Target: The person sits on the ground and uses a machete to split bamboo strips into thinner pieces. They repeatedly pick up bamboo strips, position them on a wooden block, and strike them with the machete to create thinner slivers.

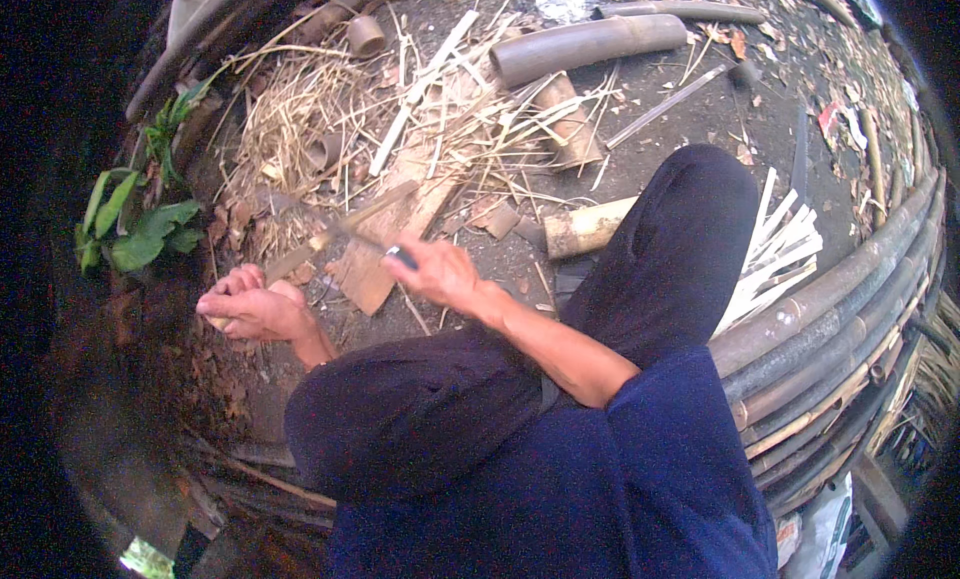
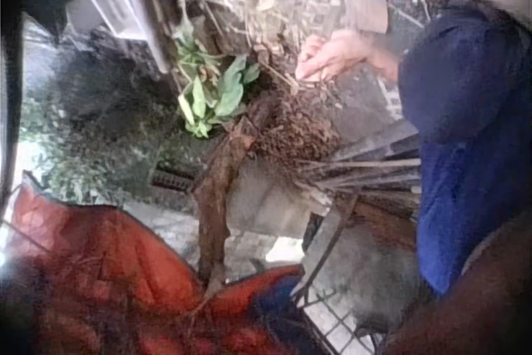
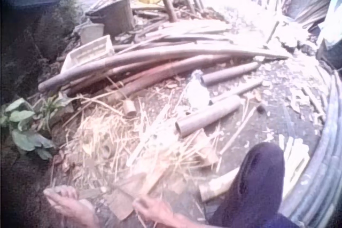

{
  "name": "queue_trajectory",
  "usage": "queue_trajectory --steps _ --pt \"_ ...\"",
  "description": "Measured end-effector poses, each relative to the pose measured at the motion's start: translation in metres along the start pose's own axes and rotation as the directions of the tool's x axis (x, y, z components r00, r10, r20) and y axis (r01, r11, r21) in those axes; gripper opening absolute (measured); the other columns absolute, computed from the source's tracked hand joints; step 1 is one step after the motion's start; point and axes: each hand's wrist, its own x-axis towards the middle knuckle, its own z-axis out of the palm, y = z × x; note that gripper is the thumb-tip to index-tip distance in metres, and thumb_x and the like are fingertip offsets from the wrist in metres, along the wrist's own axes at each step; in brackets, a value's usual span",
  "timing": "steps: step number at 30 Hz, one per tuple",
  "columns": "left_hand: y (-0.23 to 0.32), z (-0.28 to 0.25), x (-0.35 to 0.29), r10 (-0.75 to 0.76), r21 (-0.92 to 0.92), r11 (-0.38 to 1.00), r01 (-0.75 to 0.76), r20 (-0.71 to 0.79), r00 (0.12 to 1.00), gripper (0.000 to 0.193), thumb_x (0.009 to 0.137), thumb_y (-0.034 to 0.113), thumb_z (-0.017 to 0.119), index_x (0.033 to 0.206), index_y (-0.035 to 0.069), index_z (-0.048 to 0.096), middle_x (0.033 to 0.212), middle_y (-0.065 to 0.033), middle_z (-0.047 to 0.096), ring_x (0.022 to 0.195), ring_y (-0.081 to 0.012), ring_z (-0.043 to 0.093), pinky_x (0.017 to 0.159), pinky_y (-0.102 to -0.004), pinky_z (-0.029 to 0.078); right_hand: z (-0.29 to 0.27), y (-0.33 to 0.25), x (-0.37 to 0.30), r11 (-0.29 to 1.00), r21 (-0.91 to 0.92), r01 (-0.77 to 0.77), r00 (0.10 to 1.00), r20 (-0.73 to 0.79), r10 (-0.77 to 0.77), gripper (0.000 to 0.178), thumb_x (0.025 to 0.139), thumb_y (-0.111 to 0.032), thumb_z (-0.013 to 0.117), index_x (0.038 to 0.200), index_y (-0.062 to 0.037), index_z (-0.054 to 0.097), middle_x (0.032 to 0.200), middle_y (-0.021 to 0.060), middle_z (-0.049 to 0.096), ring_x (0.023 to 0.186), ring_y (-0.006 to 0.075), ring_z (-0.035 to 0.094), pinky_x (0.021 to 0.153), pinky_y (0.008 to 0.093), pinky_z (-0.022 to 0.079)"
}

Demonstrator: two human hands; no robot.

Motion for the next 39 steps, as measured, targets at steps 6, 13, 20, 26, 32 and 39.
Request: queue_trajectory --steps 6,13,20,26,32,39 --pt "-0.030 -0.029 0.031 -0.102 -0.003 0.995 0.103 -0.115 0.988 0.046 0.104 0.046 0.033 0.072 0.014 0.024 0.058 0.0039 0.024 0.047 -0.0088 0.022 0.043 -0.0266 0.025 0.013 0.001 0.014 0.993 -0.025 -0.111 0.994 0.004 0.111 0.041 0.093 -0.044 0.053 0.106 -0.0054 0.059 0.078 0.0247 0.066 0.075 0.0439 0.066 0.067 0.0520 0.051" --pt "-0.012 -0.014 0.013 -0.031 -0.020 0.999 0.031 -0.046 0.998 0.049 0.103 0.048 0.037 0.070 0.013 0.025 0.057 0.0030 0.021 0.049 -0.0104 0.023 0.044 -0.0277 0.024 -0.006 0.065 0.040 0.980 -0.093 -0.178 0.976 -0.144 0.164 0.047 0.094 -0.046 0.051 0.111 -0.0029 0.060 0.087 0.0267 0.067 0.085 0.0427 0.066 0.076 0.0500 0.052" --pt "-0.008 -0.019 0.012 -0.142 -0.087 0.986 0.140 -0.010 0.990 0.046 0.104 0.043 0.035 0.071 0.013 0.025 0.056 0.0042 0.021 0.048 -0.0095 0.021 0.044 -0.0266 0.023 0.003 0.074 0.030 0.996 -0.089 -0.017 0.956 -0.293 -0.010 0.036 0.094 -0.041 0.054 0.107 -0.0070 0.057 0.074 0.0211 0.067 0.070 0.0432 0.066 0.063 0.0517 0.052" --pt "-0.019 -0.016 0.014 -0.029 -0.028 0.999 0.030 0.014 0.999 0.048 0.104 0.045 0.036 0.069 0.014 0.022 0.055 0.0052 0.019 0.046 -0.0082 0.021 0.043 -0.0262 0.021 -0.006 0.008 0.015 0.973 -0.229 -0.028 0.999 0.032 0.036 0.045 0.093 -0.049 0.051 0.109 -0.0068 0.059 0.084 0.0267 0.066 0.082 0.0453 0.065 0.071 0.0542 0.052" --pt "-0.016 -0.009 0.018 -0.082 -0.047 0.996 0.082 -0.009 0.997 0.046 0.104 0.044 0.036 0.071 0.013 0.026 0.056 0.0042 0.021 0.049 -0.0084 0.023 0.044 -0.0270 0.023 -0.006 0.062 0.036 0.978 -0.104 -0.182 0.970 -0.182 0.162 0.042 0.092 -0.046 0.053 0.112 -0.0086 0.059 0.088 0.0246 0.068 0.085 0.0450 0.066 0.074 0.0527 0.051" --pt "-0.015 -0.014 0.013 -0.076 -0.079 0.994 0.074 -0.018 0.997 0.047 0.103 0.044 0.040 0.072 0.013 0.024 0.057 0.0046 0.022 0.047 -0.0081 0.022 0.042 -0.0267 0.021 -0.015 0.066 0.029 0.958 -0.122 -0.259 0.956 -0.176 0.236 0.039 0.094 -0.047 0.052 0.108 -0.0108 0.057 0.089 0.0250 0.067 0.087 0.0453 0.064 0.074 0.0534 0.049"
